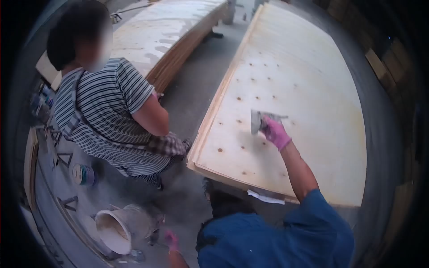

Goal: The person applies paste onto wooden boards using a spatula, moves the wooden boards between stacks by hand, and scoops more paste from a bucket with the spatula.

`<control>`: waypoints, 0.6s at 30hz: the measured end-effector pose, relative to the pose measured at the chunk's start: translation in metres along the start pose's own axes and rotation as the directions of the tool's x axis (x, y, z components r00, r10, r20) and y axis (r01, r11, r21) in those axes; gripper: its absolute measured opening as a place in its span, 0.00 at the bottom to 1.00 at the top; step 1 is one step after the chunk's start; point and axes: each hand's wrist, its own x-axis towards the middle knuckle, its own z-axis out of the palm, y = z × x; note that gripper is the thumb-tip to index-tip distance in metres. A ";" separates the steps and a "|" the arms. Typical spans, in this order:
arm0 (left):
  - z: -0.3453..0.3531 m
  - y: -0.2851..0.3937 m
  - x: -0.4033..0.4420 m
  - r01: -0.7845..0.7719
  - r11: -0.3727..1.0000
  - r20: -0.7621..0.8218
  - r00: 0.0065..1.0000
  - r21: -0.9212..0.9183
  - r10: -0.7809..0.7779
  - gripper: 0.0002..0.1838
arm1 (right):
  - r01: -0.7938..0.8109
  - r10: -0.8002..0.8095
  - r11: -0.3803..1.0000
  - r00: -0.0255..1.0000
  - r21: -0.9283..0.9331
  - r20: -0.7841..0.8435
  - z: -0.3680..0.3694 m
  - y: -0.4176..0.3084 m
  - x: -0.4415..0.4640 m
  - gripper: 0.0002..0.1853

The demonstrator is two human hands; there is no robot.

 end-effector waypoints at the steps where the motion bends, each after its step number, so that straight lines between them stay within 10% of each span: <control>1: -0.013 -0.004 0.006 -0.016 0.993 -0.041 0.999 0.121 0.021 0.15 | 0.022 -0.022 1.000 1.000 0.010 -0.007 0.010 -0.001 0.023 0.10; 2: -0.005 0.019 0.004 0.369 0.882 -0.036 0.918 -0.292 -0.395 0.17 | 0.029 -0.028 0.999 0.997 0.022 -0.066 0.021 0.001 0.043 0.10; 4: 0.010 0.080 -0.010 0.439 0.845 -0.072 0.874 -0.304 -0.480 0.19 | 0.036 -0.024 0.997 0.986 0.073 -0.163 0.024 0.011 0.076 0.10; 6: -0.008 0.130 -0.003 -0.038 0.938 0.032 0.999 0.345 0.029 0.19 | 0.033 -0.010 0.989 0.986 0.142 -0.165 0.033 0.010 0.106 0.10; 8: -0.019 0.149 0.031 -0.480 0.452 0.290 0.857 0.752 0.426 0.19 | 0.036 0.006 0.973 0.984 0.230 -0.180 0.037 0.016 0.134 0.10; 10: -0.020 0.164 0.071 -0.204 0.796 0.125 0.979 0.570 0.162 0.20 | 0.038 0.042 0.941 0.973 0.337 -0.227 0.027 0.033 0.146 0.10; 13: -0.009 0.247 0.135 -0.140 0.843 0.197 0.979 0.519 0.041 0.18 | 0.184 -0.121 0.957 0.955 0.223 -0.271 0.067 0.020 0.121 0.10; 15: 0.004 0.293 0.201 -0.499 0.606 0.397 0.865 0.619 0.307 0.16 | 0.252 -0.161 0.938 0.924 0.237 -0.346 0.072 0.024 0.124 0.10; 17: 0.021 0.329 0.286 -0.843 -0.038 0.696 0.416 0.536 0.585 0.15 | 0.350 -0.227 0.901 0.884 0.256 -0.408 0.071 0.034 0.122 0.09; 18: 0.030 0.362 0.326 -0.824 0.170 0.656 0.539 0.540 0.528 0.15 | 0.397 -0.254 0.878 0.860 0.267 -0.442 0.070 0.040 0.124 0.09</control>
